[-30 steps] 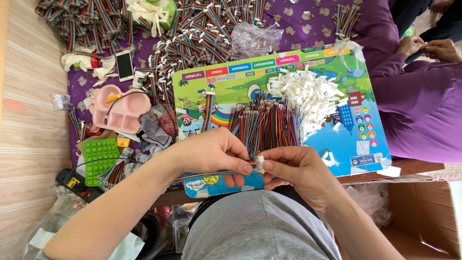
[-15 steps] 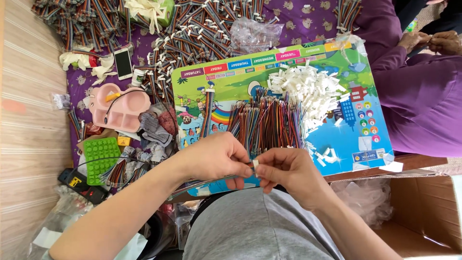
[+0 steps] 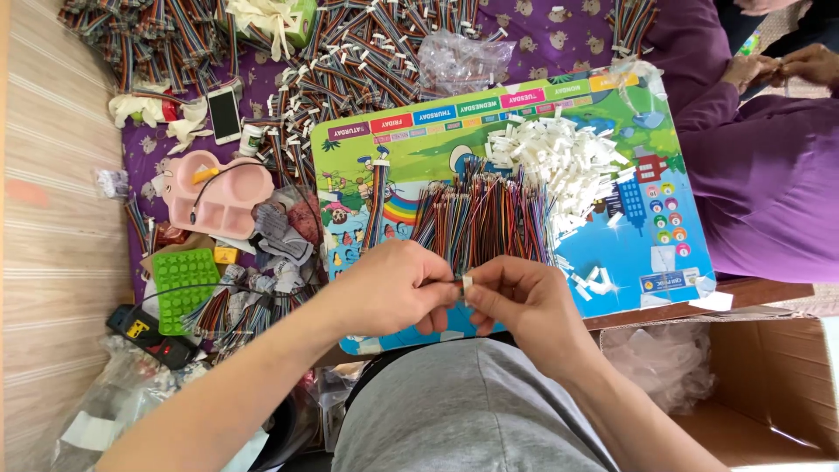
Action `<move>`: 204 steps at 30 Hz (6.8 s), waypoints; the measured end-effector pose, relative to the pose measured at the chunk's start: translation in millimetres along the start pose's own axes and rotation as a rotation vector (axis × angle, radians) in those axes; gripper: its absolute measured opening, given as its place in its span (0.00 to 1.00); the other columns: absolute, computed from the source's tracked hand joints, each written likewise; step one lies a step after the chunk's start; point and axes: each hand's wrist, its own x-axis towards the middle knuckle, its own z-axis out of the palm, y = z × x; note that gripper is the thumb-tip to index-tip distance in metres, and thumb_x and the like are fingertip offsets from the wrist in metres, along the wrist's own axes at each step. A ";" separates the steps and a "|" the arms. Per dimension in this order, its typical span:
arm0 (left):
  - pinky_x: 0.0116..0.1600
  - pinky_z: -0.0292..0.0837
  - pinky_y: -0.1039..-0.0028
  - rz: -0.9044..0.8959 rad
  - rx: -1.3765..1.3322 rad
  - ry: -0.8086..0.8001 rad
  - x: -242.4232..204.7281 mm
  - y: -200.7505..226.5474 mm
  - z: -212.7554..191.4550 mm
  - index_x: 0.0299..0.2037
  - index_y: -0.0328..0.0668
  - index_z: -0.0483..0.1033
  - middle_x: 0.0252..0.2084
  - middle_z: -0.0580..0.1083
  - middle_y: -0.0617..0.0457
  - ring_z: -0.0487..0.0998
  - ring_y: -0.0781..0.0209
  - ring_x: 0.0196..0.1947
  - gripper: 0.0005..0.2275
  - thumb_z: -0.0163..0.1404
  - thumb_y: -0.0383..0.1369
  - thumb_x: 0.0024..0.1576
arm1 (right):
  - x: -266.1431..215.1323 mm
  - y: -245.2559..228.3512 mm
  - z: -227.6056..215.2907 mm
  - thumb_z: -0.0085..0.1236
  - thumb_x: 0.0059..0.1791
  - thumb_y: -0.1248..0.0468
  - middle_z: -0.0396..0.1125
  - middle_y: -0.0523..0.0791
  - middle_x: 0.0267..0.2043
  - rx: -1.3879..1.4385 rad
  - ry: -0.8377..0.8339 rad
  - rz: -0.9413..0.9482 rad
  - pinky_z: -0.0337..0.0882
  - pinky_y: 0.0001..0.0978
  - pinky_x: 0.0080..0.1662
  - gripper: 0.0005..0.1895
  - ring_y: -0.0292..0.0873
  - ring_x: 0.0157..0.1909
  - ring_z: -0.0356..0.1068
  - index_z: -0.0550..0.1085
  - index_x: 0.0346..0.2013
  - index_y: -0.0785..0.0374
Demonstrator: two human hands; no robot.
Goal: Attaching plastic connectors to bundles of multi-colored wires
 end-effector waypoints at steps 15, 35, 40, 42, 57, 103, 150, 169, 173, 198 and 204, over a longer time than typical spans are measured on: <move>0.35 0.70 0.58 0.081 0.135 0.269 10.5 -18.2 38.1 0.27 0.40 0.70 0.21 0.73 0.42 0.77 0.36 0.29 0.15 0.39 0.39 0.62 | 8.5 36.1 1.8 0.59 0.44 0.73 0.69 0.53 0.23 0.352 0.185 0.133 0.79 0.32 0.28 0.11 0.44 0.24 0.73 0.75 0.37 0.81; 0.70 0.44 0.51 -0.184 0.230 0.806 107.9 -128.2 -6.5 0.68 0.43 0.54 0.71 0.50 0.39 0.47 0.44 0.72 0.27 0.46 0.37 0.58 | 14.8 192.4 -165.9 0.51 0.48 0.54 0.48 0.61 0.68 -1.206 0.214 -0.474 0.56 0.56 0.65 0.36 0.63 0.70 0.47 0.55 0.66 0.66; 0.61 0.59 0.45 0.318 0.518 0.595 144.7 -74.3 64.9 0.46 0.42 0.75 0.63 0.61 0.33 0.64 0.34 0.61 0.12 0.51 0.33 0.53 | 45.6 194.2 -171.1 0.34 0.52 0.48 0.39 0.58 0.73 -1.249 0.058 -0.565 0.46 0.57 0.68 0.33 0.63 0.74 0.39 0.51 0.70 0.59; 0.58 0.63 0.44 0.547 0.600 0.508 170.5 -66.5 87.4 0.38 0.35 0.78 0.60 0.64 0.28 0.66 0.29 0.58 0.09 0.50 0.30 0.52 | 56.4 195.0 -178.4 0.31 0.53 0.46 0.38 0.59 0.73 -1.283 0.026 -0.618 0.45 0.57 0.68 0.34 0.64 0.74 0.37 0.51 0.71 0.58; 0.70 0.27 0.51 0.382 0.740 0.008 199.4 -65.1 100.3 0.68 0.43 0.54 0.72 0.50 0.47 0.43 0.49 0.72 0.33 0.28 0.57 0.60 | 120.0 152.8 -201.6 0.36 0.52 0.39 0.49 0.52 0.70 -1.288 0.247 -0.701 0.46 0.58 0.67 0.30 0.55 0.73 0.46 0.66 0.58 0.56; 0.65 0.57 0.55 0.421 0.169 0.251 187.9 -31.3 -42.3 0.58 0.45 0.71 0.63 0.68 0.49 0.63 0.54 0.66 0.33 0.34 0.60 0.53 | 197.0 148.6 -211.5 0.48 0.50 0.62 0.64 0.48 0.38 -1.114 0.385 -0.647 0.63 0.44 0.41 0.09 0.51 0.39 0.64 0.73 0.39 0.62; 0.32 0.75 0.59 -0.197 0.468 0.381 96.6 -149.1 77.6 0.47 0.46 0.72 0.42 0.70 0.54 0.75 0.52 0.39 0.29 0.47 0.63 0.52 | 126.8 70.7 -161.9 0.43 0.49 0.69 0.73 0.46 0.39 1.412 0.667 0.308 0.79 0.35 0.44 0.16 0.44 0.40 0.74 0.74 0.49 0.68; 0.33 0.70 0.68 -0.392 -0.055 0.257 83.4 -122.1 47.0 0.32 0.47 0.77 0.26 0.76 0.55 0.73 0.62 0.24 0.11 0.47 0.40 0.60 | 110.8 95.9 -138.8 0.53 0.51 0.57 0.59 0.36 0.25 1.007 0.153 0.271 0.57 0.16 0.20 0.11 0.31 0.27 0.61 0.70 0.44 0.59; 0.29 0.59 0.74 -0.226 -0.728 0.254 65.9 -117.3 25.7 0.29 0.39 0.75 0.24 0.73 0.50 0.65 0.64 0.20 0.10 0.51 0.35 0.61 | 95.5 71.9 -109.1 0.50 0.47 0.66 0.53 0.35 0.19 0.616 0.079 0.484 0.47 0.19 0.16 0.26 0.29 0.16 0.49 0.67 0.61 0.63; 0.61 0.65 0.58 0.010 -1.024 0.524 80.0 -35.7 26.6 0.31 0.38 0.83 0.35 0.82 0.49 0.79 0.53 0.52 0.09 0.50 0.32 0.56 | 44.4 35.5 -19.9 0.59 0.42 0.69 0.52 0.44 0.12 -0.033 0.024 0.295 0.50 0.30 0.25 0.13 0.37 0.18 0.49 0.69 0.13 0.65; 0.39 0.72 0.72 -0.056 -0.974 0.486 79.8 -34.1 18.4 0.41 0.33 0.82 0.43 0.82 0.44 0.81 0.57 0.43 0.10 0.52 0.31 0.55 | 45.4 28.8 -23.9 0.58 0.42 0.71 0.51 0.46 0.10 0.073 0.057 0.318 0.41 0.29 0.21 0.15 0.37 0.15 0.44 0.65 0.12 0.65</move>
